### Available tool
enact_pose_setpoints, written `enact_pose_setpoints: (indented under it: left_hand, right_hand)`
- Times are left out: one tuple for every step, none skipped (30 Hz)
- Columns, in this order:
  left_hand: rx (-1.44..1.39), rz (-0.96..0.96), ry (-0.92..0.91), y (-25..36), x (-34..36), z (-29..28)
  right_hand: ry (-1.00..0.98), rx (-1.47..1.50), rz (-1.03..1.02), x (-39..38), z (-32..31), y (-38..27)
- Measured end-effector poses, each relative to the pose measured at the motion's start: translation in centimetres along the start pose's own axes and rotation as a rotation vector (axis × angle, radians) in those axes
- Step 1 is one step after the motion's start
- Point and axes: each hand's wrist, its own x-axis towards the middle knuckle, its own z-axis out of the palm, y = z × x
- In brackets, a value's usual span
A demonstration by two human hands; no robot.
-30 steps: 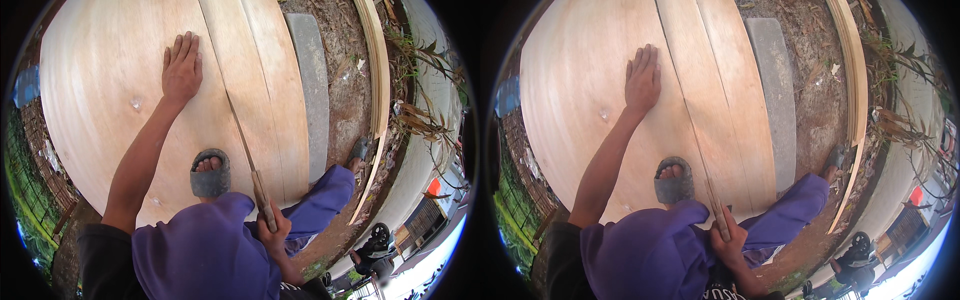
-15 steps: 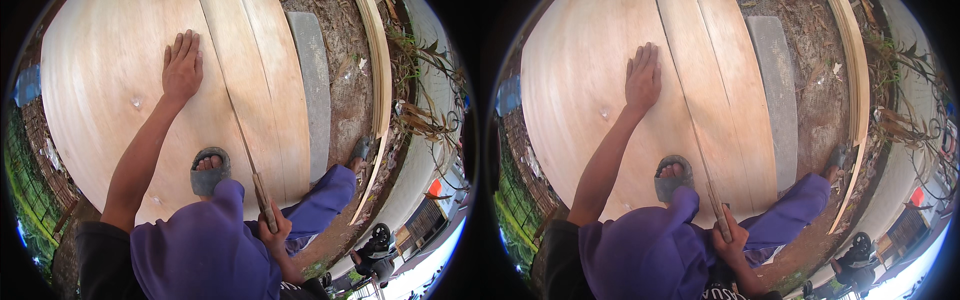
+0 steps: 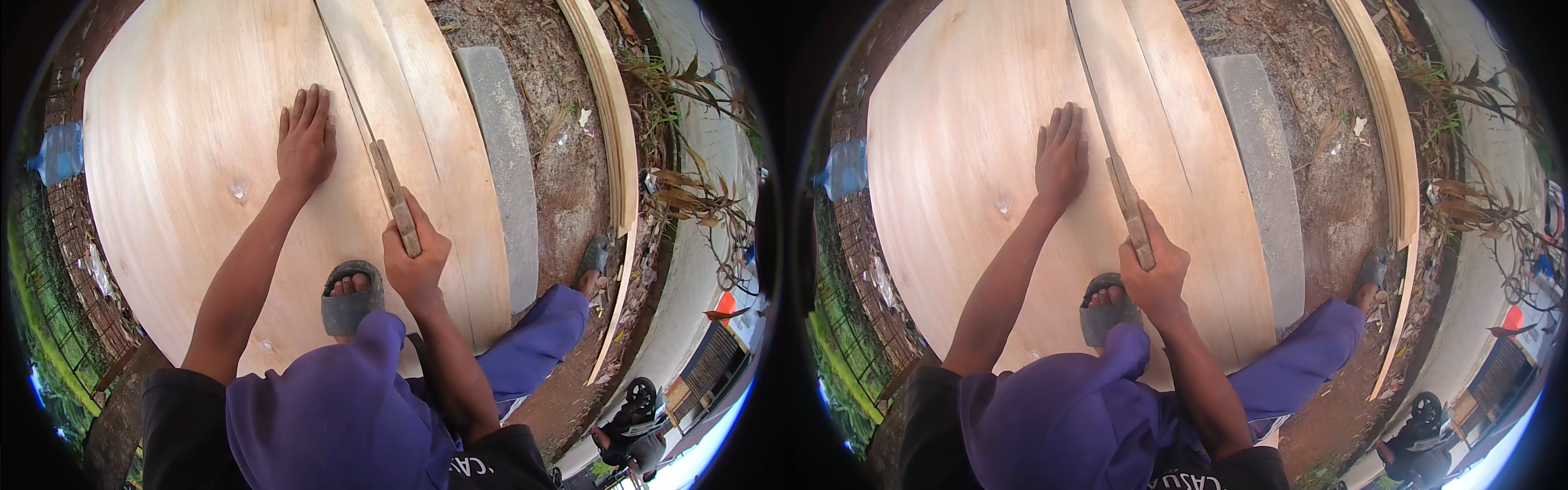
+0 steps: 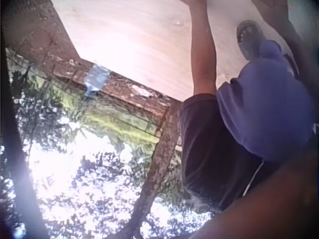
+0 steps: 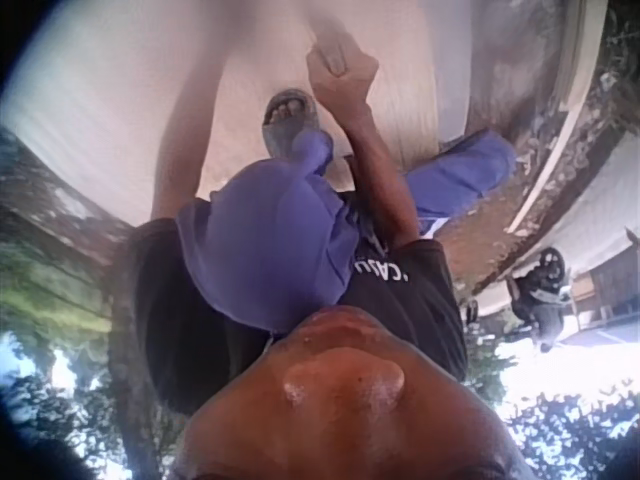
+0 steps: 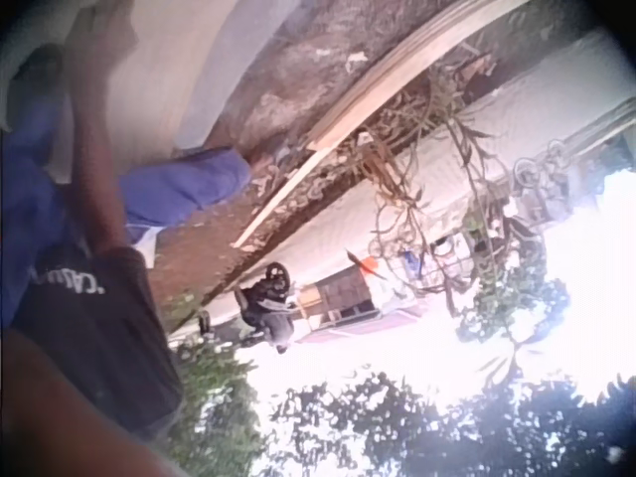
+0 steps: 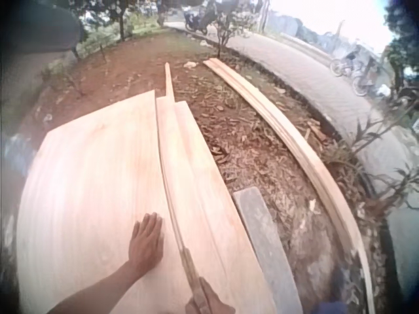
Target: The person uses a hand saw to cut a large sheet of plywood placed on the ground. They repeatedly saw along a marked line, reposition the sheet, and continue cutting until a strip is separated.
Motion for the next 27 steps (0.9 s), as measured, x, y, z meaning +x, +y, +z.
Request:
enact_pose_setpoints:
  left_hand:
    - [-0.004, -0.018, -0.018, -0.1, -0.1, -0.1]
    - [-0.008, -0.018, -0.023, 0.1, -0.3, -0.1]
    - [-0.008, -0.022, -0.023, 0.0, -0.4, -0.2]
    - [-0.008, -0.026, -0.023, -0.3, -0.4, -0.4]
    - [-0.002, -0.033, -0.04, -0.1, -0.4, -0.7]
    - [-0.016, -0.032, -0.039, 0.1, -0.3, -0.9]
    - [-0.03, -0.033, -0.039, 0.2, -0.4, -0.9]
    - [-0.042, -0.03, -0.037, 0.5, -0.3, -0.7]
    - [-0.058, -0.021, -0.035, 0.9, -0.3, 0.1]
    - [-0.064, -0.025, -0.043, 0.3, -0.6, -0.2]
    - [-0.064, -0.033, -0.045, -0.3, -0.8, -0.7]
    - [-0.081, -0.037, -0.036, -0.3, -0.6, -0.8]
    - [-0.111, -0.032, -0.027, -0.2, -0.4, -0.8]
    - [-0.141, -0.028, -0.019, 0.0, -0.5, -0.8]
    - [-0.176, -0.033, -0.013, 0.3, -0.2, -1.4]
    - [-0.222, -0.035, -0.011, 0.6, 0.0, -1.6]
    - [-0.247, -0.025, 0.011, 0.6, 0.0, -2.0]
    - [-0.266, -0.013, 0.026, 0.1, -0.1, -2.1]
    - [-0.312, -0.005, 0.049, -0.3, -0.5, -2.2]
    - [-0.361, 0.003, 0.074, -0.5, -1.1, -2.0]
    - [-0.365, -0.015, 0.085, -0.8, -1.7, -2.0]
    - [-0.37, -0.037, 0.093, -0.9, -2.6, -2.0]
    - [-0.363, -0.071, 0.097, -0.9, -3.5, -2.4]
    - [-0.365, -0.106, 0.087, -0.7, -4.9, -2.6]
    - [-0.372, -0.127, 0.075, -0.4, -6.1, -3.2]
    - [-0.386, -0.144, 0.056, 0.2, -7.2, -3.7]
    - [-0.39, -0.156, 0.05, 0.7, -8.3, -4.0]
  right_hand:
    - [0.008, 0.002, -0.045, 1.0, -0.5, -1.3]
    - [0.036, -0.044, -0.103, 1.7, -1.6, -2.3]
    - [0.061, -0.089, -0.164, 2.1, -2.6, -3.2]
    - [0.087, -0.133, -0.225, 2.4, -3.6, -3.7]
    - [0.109, -0.158, -0.278, 2.6, -4.5, -3.3]
    - [0.12, -0.246, -0.295, 2.6, -5.4, -2.9]
    - [0.131, -0.334, -0.311, 2.5, -6.3, -2.3]
    - [0.148, -0.418, -0.326, 2.3, -7.2, -1.2]
    - [0.178, -0.494, -0.36, 2.1, -8.2, 0.5]
    - [0.201, -0.536, -0.401, 1.9, -8.3, 2.2]
    - [0.183, -0.592, -0.396, 1.5, -8.5, 3.7]
    - [0.183, -0.648, -0.409, 1.2, -9.4, 5.1]
    - [0.187, -0.712, -0.428, 1.1, -10.5, 6.3]
    - [0.199, -0.759, -0.455, 0.8, -11.7, 7.4]
    - [0.18, -0.819, -0.464, 0.8, -12.7, 8.2]
    - [0.164, -0.892, -0.468, 0.7, -13.9, 8.8]
    - [0.107, -0.963, -0.476, 0.7, -14.9, 9.2]
    - [0.051, -1.031, -0.475, 0.7, -15.3, 10.1]
    - [0.018, -1.049, -0.497, 0.4, -15.6, 11.3]
    - [-0.014, -1.073, -0.519, 0.2, -15.8, 12.5]
    - [-0.076, -1.041, -0.453, -0.4, -15.8, 13.2]
    - [-0.144, -1.01, -0.385, -0.9, -15.9, 13.2]
    - [-0.143, -1.005, -0.427, -0.6, -15.5, 12.6]
    - [-0.15, -1.009, -0.455, -0.8, -15.2, 11.7]
    - [-0.156, -1.015, -0.477, -1.1, -14.9, 11.4]
    - [-0.145, -1.031, -0.452, -1.5, -15.1, 12.4]
    - [-0.132, -1.048, -0.423, -1.7, -15.3, 13.6]
